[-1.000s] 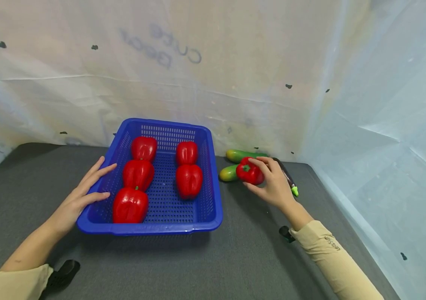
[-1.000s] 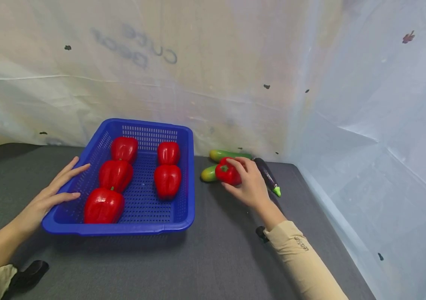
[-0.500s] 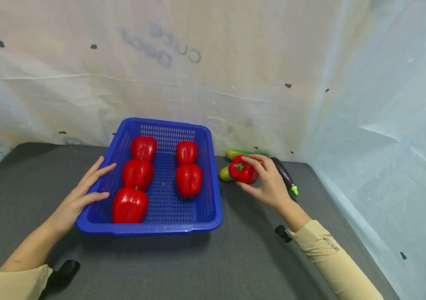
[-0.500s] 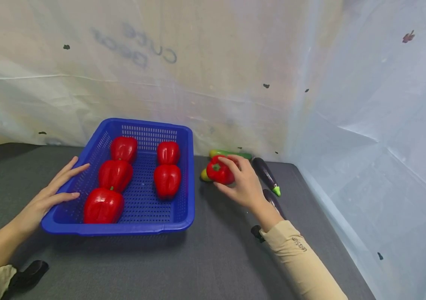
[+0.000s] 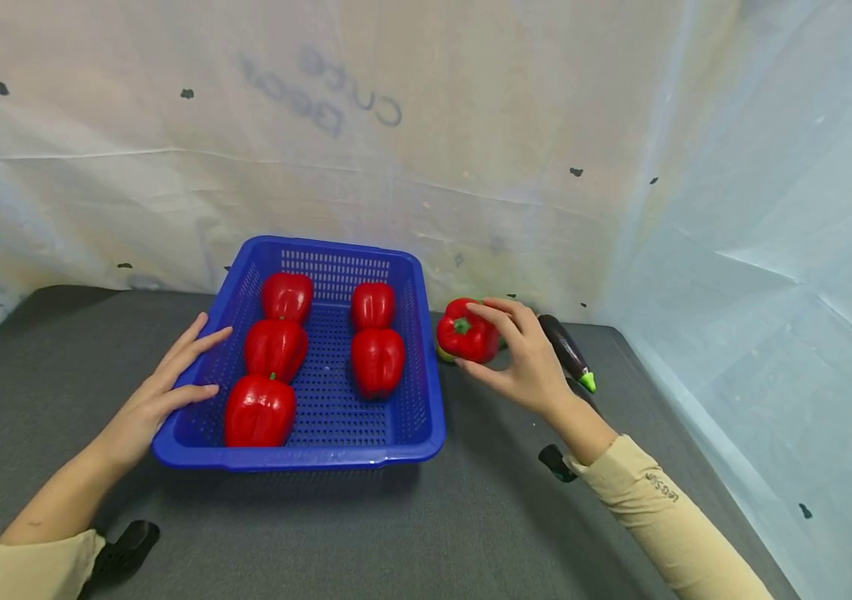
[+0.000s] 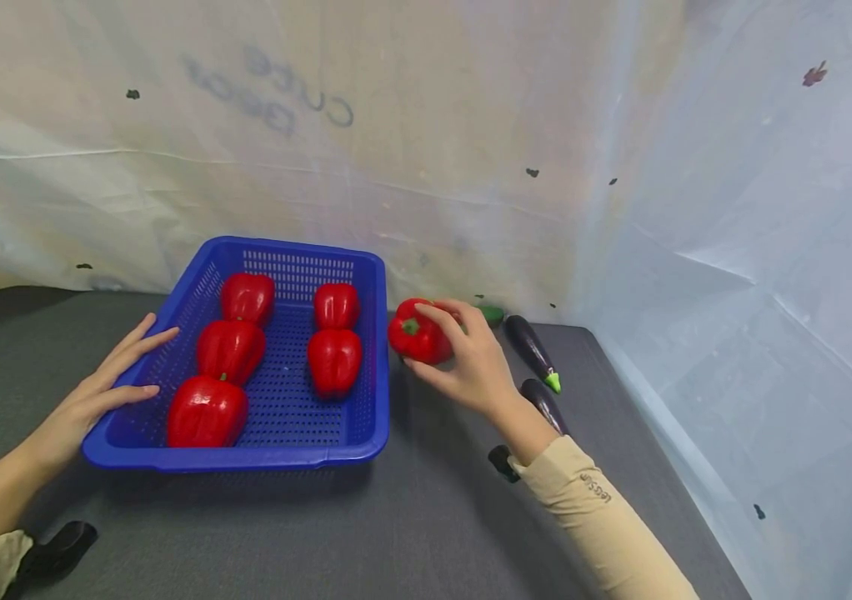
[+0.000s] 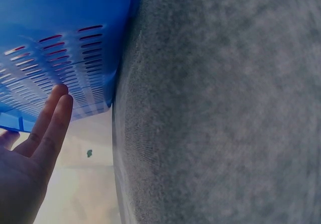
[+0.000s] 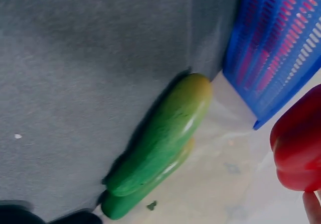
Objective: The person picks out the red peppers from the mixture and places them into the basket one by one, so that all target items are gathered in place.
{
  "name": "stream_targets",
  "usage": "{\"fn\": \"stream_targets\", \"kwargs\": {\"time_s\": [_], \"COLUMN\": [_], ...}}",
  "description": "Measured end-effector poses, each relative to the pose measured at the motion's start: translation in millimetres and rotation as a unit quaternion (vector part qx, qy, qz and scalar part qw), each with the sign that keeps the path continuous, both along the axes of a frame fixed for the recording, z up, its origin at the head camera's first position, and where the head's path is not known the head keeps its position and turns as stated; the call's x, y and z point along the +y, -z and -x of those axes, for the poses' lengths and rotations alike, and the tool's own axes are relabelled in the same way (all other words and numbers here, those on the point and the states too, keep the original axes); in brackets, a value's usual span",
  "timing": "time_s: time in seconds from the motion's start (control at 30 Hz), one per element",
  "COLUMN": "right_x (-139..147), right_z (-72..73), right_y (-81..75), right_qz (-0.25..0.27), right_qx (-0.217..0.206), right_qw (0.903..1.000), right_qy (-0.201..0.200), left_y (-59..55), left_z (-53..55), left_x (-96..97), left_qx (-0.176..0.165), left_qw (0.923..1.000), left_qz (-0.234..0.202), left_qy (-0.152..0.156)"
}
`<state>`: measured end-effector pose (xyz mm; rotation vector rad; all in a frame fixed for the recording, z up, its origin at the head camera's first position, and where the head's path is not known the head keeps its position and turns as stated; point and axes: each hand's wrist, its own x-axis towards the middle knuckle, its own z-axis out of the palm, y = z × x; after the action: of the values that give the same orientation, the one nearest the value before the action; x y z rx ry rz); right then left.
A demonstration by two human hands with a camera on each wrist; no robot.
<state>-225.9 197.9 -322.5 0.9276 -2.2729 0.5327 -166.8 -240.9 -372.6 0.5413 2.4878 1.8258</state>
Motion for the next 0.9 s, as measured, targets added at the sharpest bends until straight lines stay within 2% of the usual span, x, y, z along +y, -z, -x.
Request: {"fn": "stream_targets", "kwargs": {"time_s": [0.17,0.37,0.53,0.9], "right_x": [-10.0,-25.8,-36.5,-59.5], "right_z": [-4.9,-11.0,-15.5,-26.4], "right_y": [-11.0,-26.2,-35.6,-48.5], "right_qz": [0.018,0.052,0.059,0.048], "right_qx": [-0.013,-0.05,-0.075,-0.18], "right_qw": [0.9997,0.9969,0.9948,0.9822], "right_qy": [-0.013,-0.033,-0.037,-0.025], "left_y": [-0.5,-1.4,-1.0,-1.9], "left_z": [-0.3,-0.5,-0.2,-0.3], "left_x": [-0.1,-0.6,-1.1,0.2], "left_qx": [-0.003,-0.005,-0.007,-0.007], "left_qw": [1.0,1.0,0.9999,0.9999], "left_qz": [0.001,0.003,0.007,0.008], "left_qy": [-0.001,0.0,-0.003,-0.003]}}
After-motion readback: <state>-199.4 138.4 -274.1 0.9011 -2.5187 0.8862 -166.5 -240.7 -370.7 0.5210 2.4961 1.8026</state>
